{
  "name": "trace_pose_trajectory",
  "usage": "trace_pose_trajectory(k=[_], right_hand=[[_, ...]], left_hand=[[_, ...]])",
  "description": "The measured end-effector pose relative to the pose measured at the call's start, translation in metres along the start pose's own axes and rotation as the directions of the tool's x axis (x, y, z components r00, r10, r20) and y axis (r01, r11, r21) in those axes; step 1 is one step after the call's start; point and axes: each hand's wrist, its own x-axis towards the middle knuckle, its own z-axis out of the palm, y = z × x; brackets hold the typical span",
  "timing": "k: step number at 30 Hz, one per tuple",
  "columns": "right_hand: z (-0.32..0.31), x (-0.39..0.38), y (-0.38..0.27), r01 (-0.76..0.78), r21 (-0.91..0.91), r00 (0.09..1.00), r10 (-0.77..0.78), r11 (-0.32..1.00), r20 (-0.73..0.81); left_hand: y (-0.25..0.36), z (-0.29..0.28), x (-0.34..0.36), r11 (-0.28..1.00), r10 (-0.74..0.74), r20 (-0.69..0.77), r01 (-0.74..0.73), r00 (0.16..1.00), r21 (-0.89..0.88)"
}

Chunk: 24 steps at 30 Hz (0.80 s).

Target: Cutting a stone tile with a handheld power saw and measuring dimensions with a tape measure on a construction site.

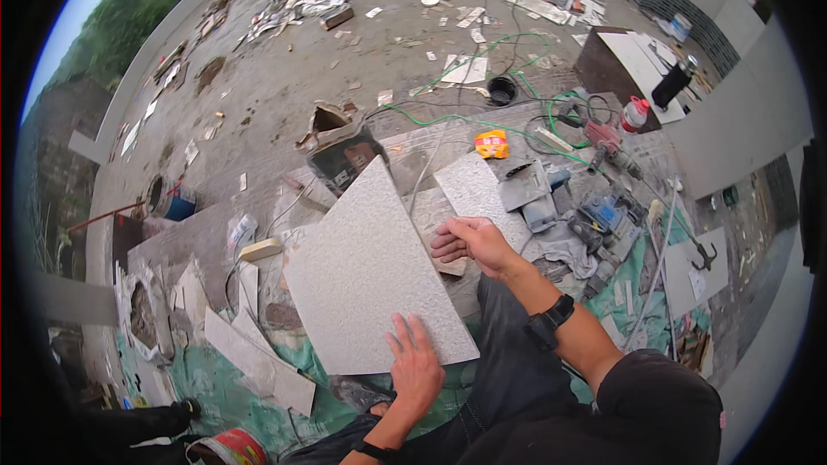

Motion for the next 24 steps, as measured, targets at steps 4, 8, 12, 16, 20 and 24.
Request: trace_pose_trajectory(k=[4, 8, 12, 16, 20, 24], right_hand=[[-0.147, -0.018, -0.01, 0.164, -0.63, 0.703, -0.538, 0.759, -0.465], [-0.272, 0.016, -0.043, -0.363, -0.877, 0.404, -0.795, 0.314, -0.452], [-0.444, 0.024, -0.082, -0.499, -0.646, 0.242, -0.623, 0.577, -0.744], [-0.393, 0.095, -0.031, -0.257, -0.259, 0.619, -0.047, 0.931, -0.784], [-0.401, 0.082, -0.038, -0.095, -0.142, 0.517, -0.073, 0.985, -0.853], [-0.342, 0.05, -0.017, 0.229, 0.049, 0.626, -0.109, 0.972, -0.772]], left_hand=[[0.011, 0.005, 0.008, 0.999, 0.044, 0.028, -0.044, 0.999, -0.008], [0.003, 0.004, 0.005, 1.0, -0.01, 0.043, 0.01, 0.999, 0.008], [0.013, 0.019, 0.018, 0.994, 0.095, 0.067, -0.091, 0.993, -0.055], [-0.007, 0.006, 0.007, 0.999, -0.009, 0.09, 0.005, 0.996, 0.044], [-0.003, 0.01, 0.012, 1.0, 0.021, 0.129, -0.02, 0.991, -0.012], [-0.006, 0.006, 0.01, 0.999, 0.013, 0.112, -0.016, 0.994, 0.028]])
